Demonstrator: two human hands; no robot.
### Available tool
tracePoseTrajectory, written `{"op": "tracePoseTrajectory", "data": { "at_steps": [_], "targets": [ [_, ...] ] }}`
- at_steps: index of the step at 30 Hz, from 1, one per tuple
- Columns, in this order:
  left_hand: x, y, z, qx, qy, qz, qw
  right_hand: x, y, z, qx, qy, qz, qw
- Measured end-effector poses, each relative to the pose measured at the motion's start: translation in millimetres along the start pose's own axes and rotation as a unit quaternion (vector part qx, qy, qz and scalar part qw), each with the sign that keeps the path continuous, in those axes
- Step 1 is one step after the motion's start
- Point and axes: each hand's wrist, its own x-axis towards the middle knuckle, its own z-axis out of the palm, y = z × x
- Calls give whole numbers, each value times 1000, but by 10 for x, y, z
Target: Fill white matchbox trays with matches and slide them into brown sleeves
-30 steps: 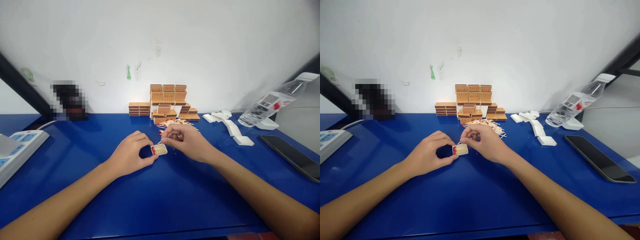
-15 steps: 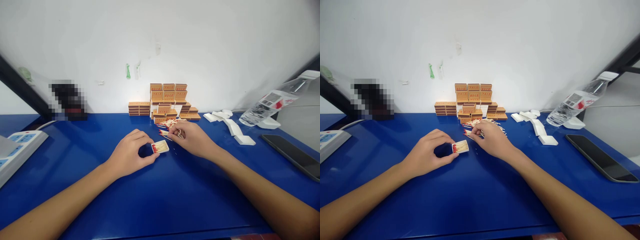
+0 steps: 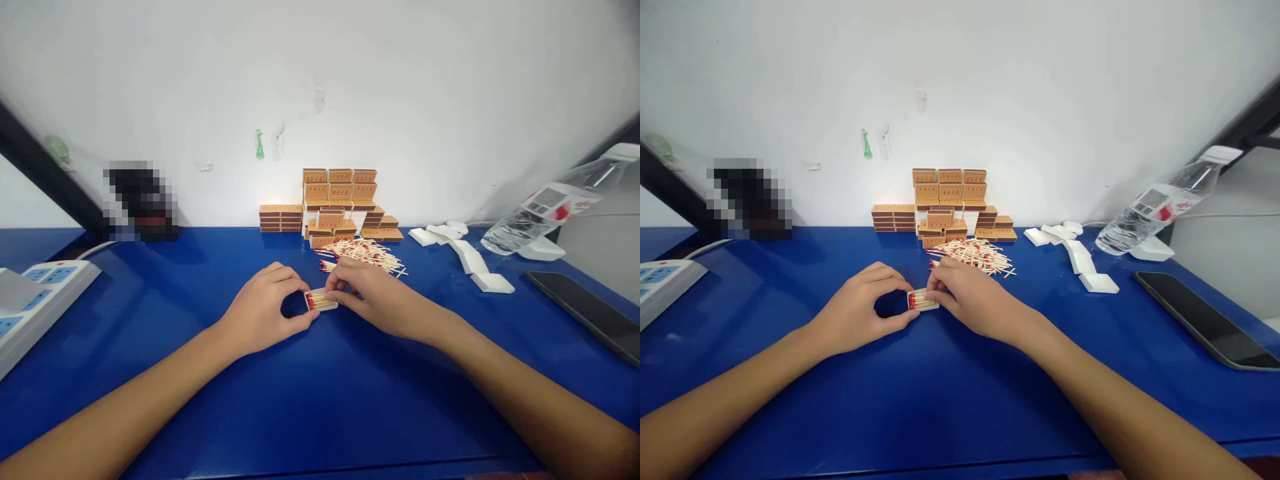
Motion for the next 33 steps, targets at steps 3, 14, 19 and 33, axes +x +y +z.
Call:
{"op": "tracePoseTrajectory", "data": {
  "at_steps": [3,14,19,33],
  "targets": [
    [-2,13,-5,-3,4,5,1000,51,89,28,-47,48,-10,998],
    [-15,32,26,-22,-4,35,999,304,404,61,-194,32,-16,980],
    [-10,1,23,-12,-1,33,999,274,397,87,-242,19,-26,970],
    [-3,-24,41,-5,9,24,1000,37,-79,133,-186,9,-97,978]
  ]
}}
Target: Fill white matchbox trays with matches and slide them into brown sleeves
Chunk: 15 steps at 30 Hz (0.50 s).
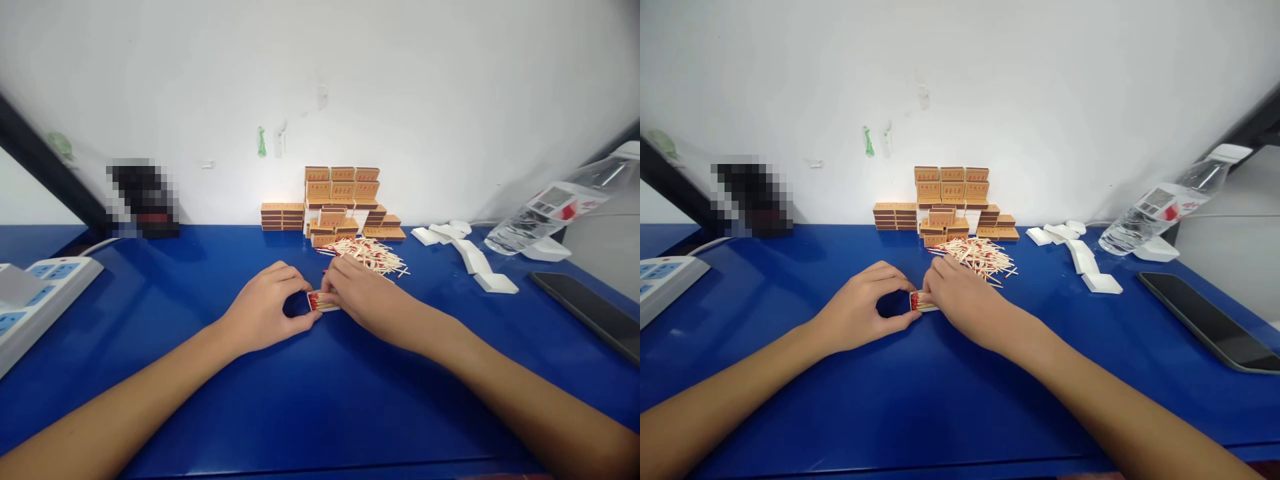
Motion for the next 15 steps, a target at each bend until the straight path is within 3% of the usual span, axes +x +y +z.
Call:
{"op": "tracePoseTrajectory", "data": {
  "at_steps": [3,10,15],
  "targets": [
    [5,4,-7,0,3,-1,1000,-8,-21,-4,-10,-8,-4,1000],
    [12,31,-36,-4,7,3,1000,-101,153,-74,108,-8,34,994],
    [7,10,-32,-2,-9,6,1000,-73,57,-56,115,-24,33,993]
  ]
}}
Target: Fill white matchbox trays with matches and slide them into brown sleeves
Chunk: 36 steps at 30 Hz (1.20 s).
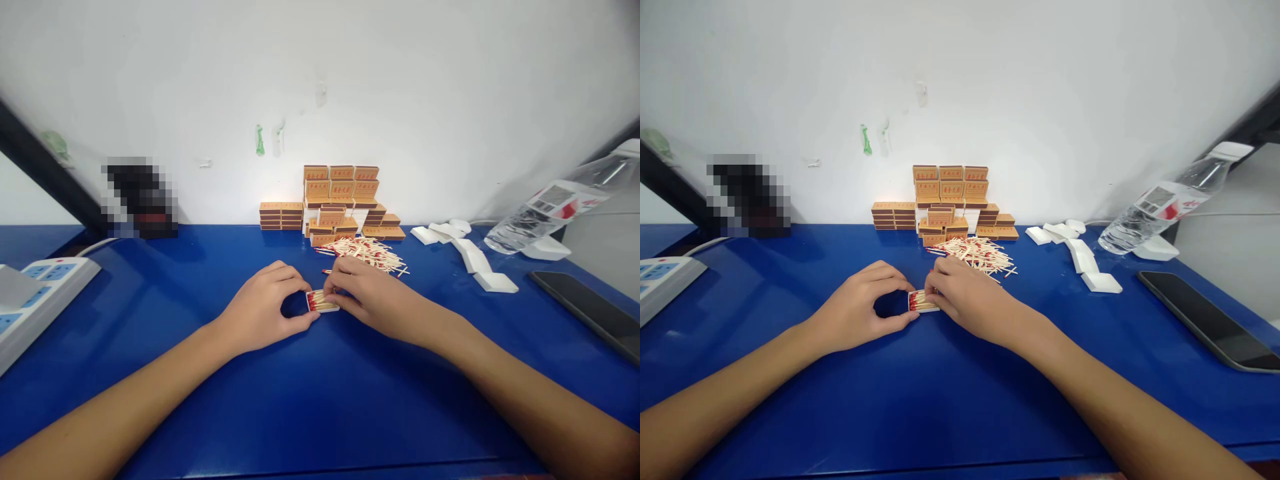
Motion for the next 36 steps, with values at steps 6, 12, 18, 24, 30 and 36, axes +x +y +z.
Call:
{"op": "tracePoseTrajectory", "data": {
  "at_steps": [6,12,18,24,30,36],
  "targets": [
    [2,-3,-3,-5,11,1,1000,5,-37,9,12,10,11,1000],
    [6,13,-18,-1,8,-5,1000,-5,88,-39,4,40,19,999],
    [-3,0,-6,-4,0,-13,1000,-4,104,-31,12,14,22,1000],
    [7,6,-4,-2,-4,-10,1000,-15,92,1,-5,15,14,1000],
    [4,19,-6,2,-5,4,1000,1,80,44,-9,44,2,999],
    [4,11,-10,3,3,0,1000,-1,85,-14,0,39,9,999]
  ]
}}
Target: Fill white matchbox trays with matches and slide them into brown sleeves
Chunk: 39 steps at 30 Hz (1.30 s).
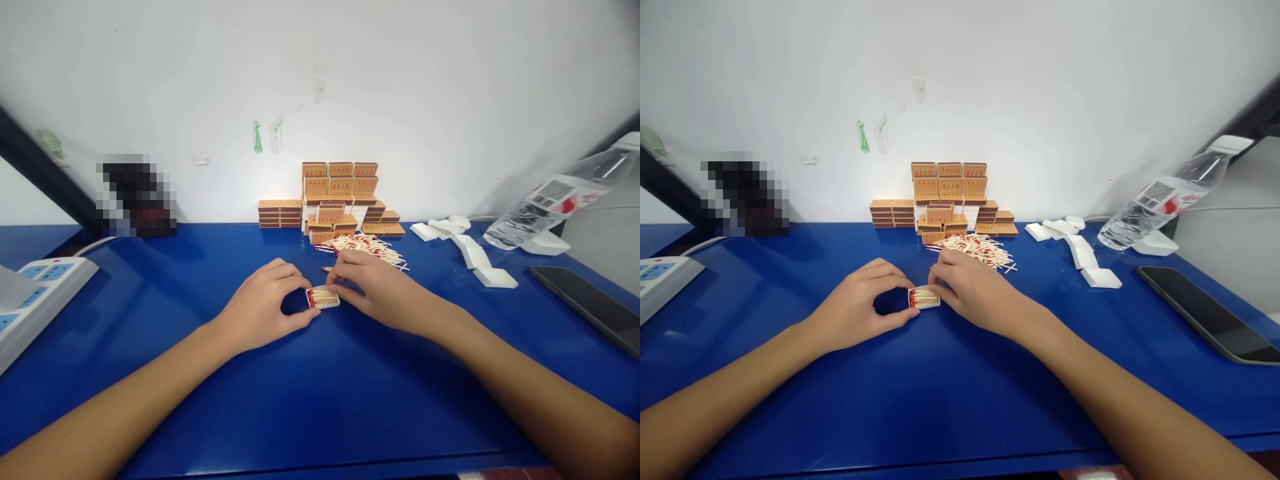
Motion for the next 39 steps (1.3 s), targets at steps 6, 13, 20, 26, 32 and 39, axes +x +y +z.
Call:
{"op": "tracePoseTrajectory", "data": {
  "at_steps": [6,13,20,26,32,39],
  "targets": [
    [3,8,-3,-8,3,-7,1000,5,-43,-61,26,-21,30,999],
    [-1,-4,4,-5,5,-6,1000,-9,-43,-29,25,-14,23,999],
    [-4,5,-2,-10,2,1,1000,7,21,-83,8,9,25,1000],
    [-9,24,1,-16,10,-5,1000,94,196,-4,-69,81,129,986],
    [1,9,12,-12,2,-7,1000,220,136,71,-133,41,199,970],
    [-5,5,7,-6,0,-11,1000,205,197,-1,-91,-31,135,986]
  ]
}}
